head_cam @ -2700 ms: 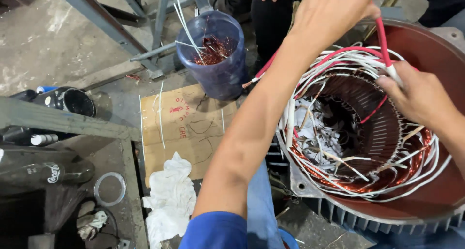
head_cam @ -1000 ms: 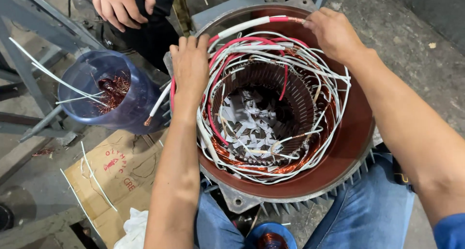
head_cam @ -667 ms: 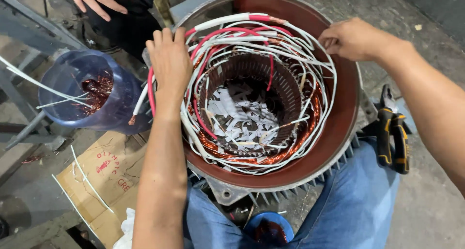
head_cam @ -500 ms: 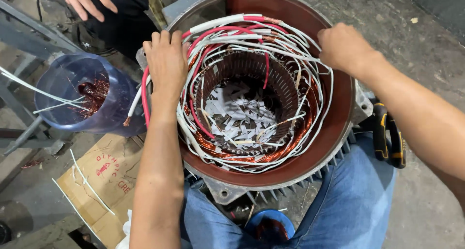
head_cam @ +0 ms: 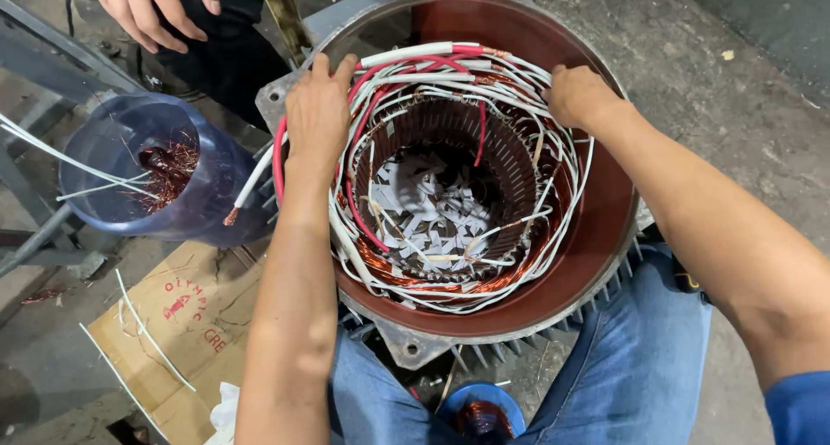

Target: Wiring and connecting the internal components of an electric motor stator using pliers

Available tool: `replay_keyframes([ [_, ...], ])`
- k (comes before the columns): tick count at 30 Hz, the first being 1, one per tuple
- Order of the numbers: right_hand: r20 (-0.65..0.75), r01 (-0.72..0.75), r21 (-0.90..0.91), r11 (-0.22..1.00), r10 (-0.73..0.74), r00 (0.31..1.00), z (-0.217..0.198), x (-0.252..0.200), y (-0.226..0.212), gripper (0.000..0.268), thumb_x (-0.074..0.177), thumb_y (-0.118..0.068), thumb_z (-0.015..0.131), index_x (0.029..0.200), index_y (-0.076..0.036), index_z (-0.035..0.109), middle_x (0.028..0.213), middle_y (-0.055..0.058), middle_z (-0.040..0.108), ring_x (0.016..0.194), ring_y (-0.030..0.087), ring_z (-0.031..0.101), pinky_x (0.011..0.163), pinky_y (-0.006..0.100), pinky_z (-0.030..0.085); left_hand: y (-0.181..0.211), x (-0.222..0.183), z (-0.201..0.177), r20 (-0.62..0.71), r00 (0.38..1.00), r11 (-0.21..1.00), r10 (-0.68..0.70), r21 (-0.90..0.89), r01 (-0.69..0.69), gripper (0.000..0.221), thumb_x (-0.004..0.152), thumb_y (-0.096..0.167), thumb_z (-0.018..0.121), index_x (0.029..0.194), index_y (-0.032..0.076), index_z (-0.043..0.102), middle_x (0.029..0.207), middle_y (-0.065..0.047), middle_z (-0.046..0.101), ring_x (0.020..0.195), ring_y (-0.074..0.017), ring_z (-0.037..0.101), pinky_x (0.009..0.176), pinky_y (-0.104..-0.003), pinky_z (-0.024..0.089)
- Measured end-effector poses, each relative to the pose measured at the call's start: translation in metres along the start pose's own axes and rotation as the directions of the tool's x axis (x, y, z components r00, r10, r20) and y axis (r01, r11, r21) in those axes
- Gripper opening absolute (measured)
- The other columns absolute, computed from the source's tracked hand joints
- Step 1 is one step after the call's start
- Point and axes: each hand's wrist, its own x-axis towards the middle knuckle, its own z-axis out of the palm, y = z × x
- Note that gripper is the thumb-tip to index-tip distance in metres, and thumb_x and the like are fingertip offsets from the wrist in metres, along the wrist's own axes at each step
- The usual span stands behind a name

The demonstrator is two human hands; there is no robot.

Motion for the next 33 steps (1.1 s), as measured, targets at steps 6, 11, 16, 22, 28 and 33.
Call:
replay_keyframes([
  [6,-0.437,0.21,0.024,0.977,-0.178,0.881,-0.007,-0.039,0.013,0.023,0.112,0.0,0.069,0.1,0.004,0.05,0.083,0.035,0.068,0.069,0.06,0.065,0.057,0.065,0.047,0.0,0.03,0.048,-0.059,0.998,0.999,0.016,0.053,-0.013,0.033,0.097,0.011,0.059,0.128,0.014,0.07,0.089,-0.011,0.07,0.066,-0.0409,0.076,0.054,-0.054,0.056],
  [11,-0.46,0.125,-0.335,0.934,-0.278,0.843,0.026,0.023,0.026,0.024,0.076,0.018,0.061,0.096,0.003,0.061,0.08,0.027,0.075,0.068,0.054,0.073,0.055,0.061,0.059,-0.007,0.058,0.098,-0.07,0.988,0.987,0.135,0.095,-0.128,0.025,0.097,0.017,0.063,0.104,0.029,0.083,0.083,-0.005,0.072,0.061,-0.0345,0.077,0.05,-0.047,0.06],
  [16,-0.32,-0.002,-0.39,0.921,-0.134,0.938,0.047,0.068,-0.002,0.028,0.091,0.006,0.062,0.104,-0.005,0.084,0.095,0.017,0.084,0.085,0.039,0.084,0.067,0.047,0.068,-0.005,0.075,0.079,0.16,0.97,0.983,0.181,-0.053,-0.175,0.022,0.083,-0.01,0.068,0.089,0.009,0.078,0.08,-0.018,0.078,0.078,-0.0452,0.079,0.067,-0.059,0.063],
  [22,-0.173,0.016,-0.336,0.942,-0.079,0.982,0.023,0.042,-0.003,0.033,0.092,0.009,0.058,0.109,0.001,0.085,0.101,0.027,0.083,0.092,0.045,0.083,0.077,0.052,0.068,-0.001,0.07,0.097,0.107,0.985,0.989,0.137,-0.074,-0.129,0.02,0.091,-0.002,0.062,0.096,0.008,0.079,0.085,-0.018,0.078,0.077,-0.0485,0.078,0.068,-0.059,0.062],
  [28,0.051,0.079,-0.182,0.98,-0.071,0.996,-0.049,-0.04,0.014,0.038,0.101,0.006,0.05,0.12,-0.005,0.08,0.112,0.023,0.083,0.098,0.041,0.081,0.092,0.051,0.067,0.0,0.077,0.115,0.19,0.979,0.994,0.079,-0.085,-0.064,0.025,0.09,-0.008,0.06,0.101,0.005,0.078,0.087,-0.023,0.078,0.081,-0.0524,0.077,0.072,-0.061,0.062],
  [33,0.141,-0.018,-0.039,0.999,0.024,0.99,-0.072,-0.07,0.0,0.038,0.112,-0.006,0.04,0.111,-0.006,0.079,0.114,0.017,0.08,0.093,0.034,0.073,0.089,0.049,0.058,-0.006,0.081,0.104,0.322,0.943,0.968,0.087,-0.253,-0.003,0.03,0.08,-0.018,0.051,0.095,-0.003,0.072,0.092,-0.034,0.073,0.085,-0.0607,0.069,0.073,-0.064,0.055],
])
